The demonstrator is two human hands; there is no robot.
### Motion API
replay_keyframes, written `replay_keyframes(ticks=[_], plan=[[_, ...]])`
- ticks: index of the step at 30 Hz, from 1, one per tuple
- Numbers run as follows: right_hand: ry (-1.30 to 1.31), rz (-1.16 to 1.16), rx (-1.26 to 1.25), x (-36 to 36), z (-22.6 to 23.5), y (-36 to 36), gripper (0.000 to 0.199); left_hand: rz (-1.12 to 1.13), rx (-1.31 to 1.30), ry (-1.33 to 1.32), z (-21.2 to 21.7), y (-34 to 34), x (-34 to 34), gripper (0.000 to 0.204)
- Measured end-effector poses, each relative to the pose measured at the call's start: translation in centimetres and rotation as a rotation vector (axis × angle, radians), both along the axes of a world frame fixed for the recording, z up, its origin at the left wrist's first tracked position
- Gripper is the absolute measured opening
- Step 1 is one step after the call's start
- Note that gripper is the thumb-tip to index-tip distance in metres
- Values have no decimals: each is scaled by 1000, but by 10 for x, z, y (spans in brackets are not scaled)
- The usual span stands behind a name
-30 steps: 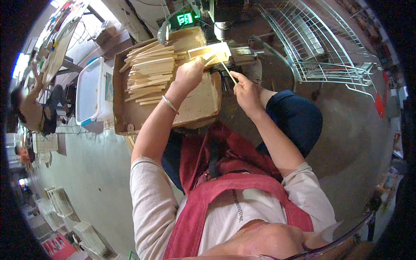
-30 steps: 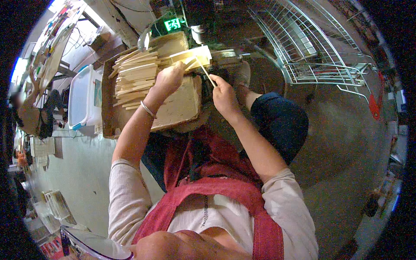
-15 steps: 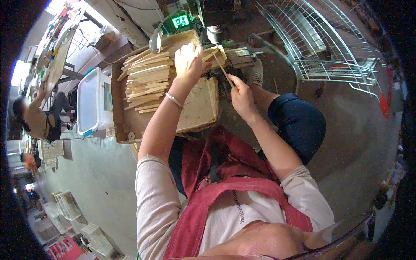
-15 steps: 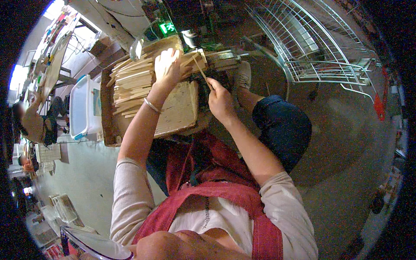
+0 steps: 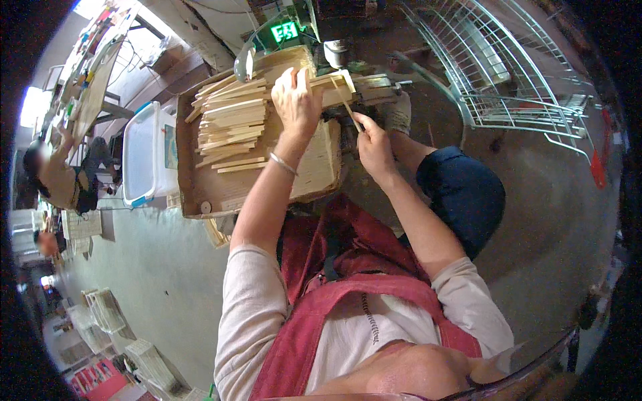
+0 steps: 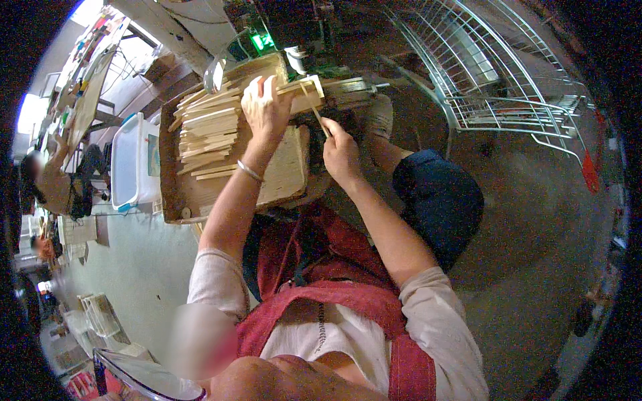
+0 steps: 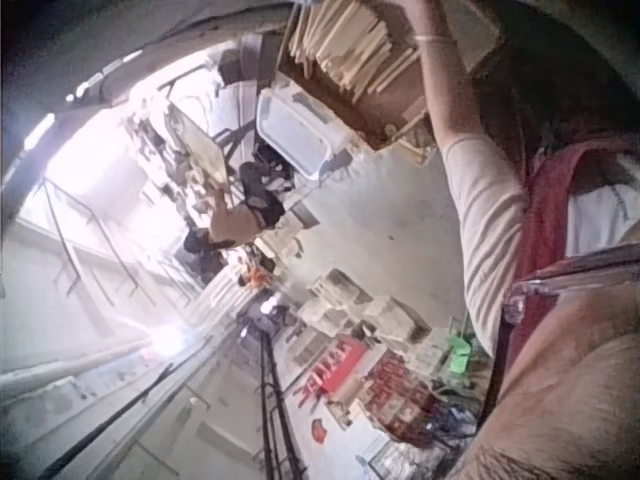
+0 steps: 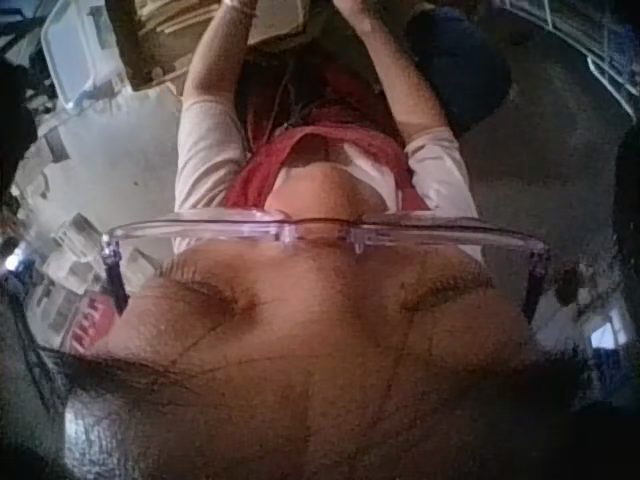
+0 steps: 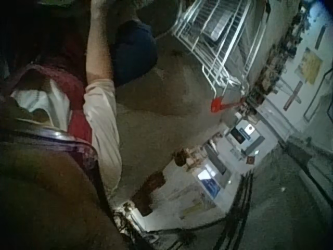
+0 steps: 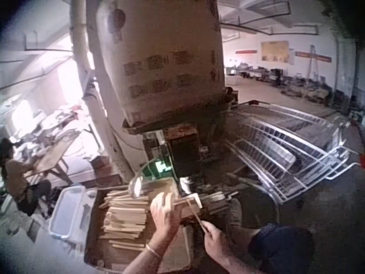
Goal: The person sits on the floor and repeatedly picks up thin wooden sticks from a tray, aligns them in small groups, and places them into a wooden jig or holder. The person continues this process throughout the clip, handling the sticks one at a time or in small batches.
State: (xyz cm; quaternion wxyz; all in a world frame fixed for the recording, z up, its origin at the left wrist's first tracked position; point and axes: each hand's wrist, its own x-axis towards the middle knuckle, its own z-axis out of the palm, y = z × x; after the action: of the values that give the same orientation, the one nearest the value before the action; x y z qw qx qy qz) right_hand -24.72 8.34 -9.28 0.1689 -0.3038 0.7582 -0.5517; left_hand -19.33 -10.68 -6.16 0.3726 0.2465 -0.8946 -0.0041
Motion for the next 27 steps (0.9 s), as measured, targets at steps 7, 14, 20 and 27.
replay_keyframes(ticks=[7,14,20,27], plan=[[-13,28,-30,-2,-5,-1,40,129,1124,366,-28,21,50,57],[-47,19,-62,-9,-16,2,42,67,1351,371,-18,10,35,82],[-119,-1,-49,-3,4,2,41,-307,1767,516,-14,-3,59,63],[-77,8,-40,-5,-1,3,44,-53,51,102,3,17,12,49]])
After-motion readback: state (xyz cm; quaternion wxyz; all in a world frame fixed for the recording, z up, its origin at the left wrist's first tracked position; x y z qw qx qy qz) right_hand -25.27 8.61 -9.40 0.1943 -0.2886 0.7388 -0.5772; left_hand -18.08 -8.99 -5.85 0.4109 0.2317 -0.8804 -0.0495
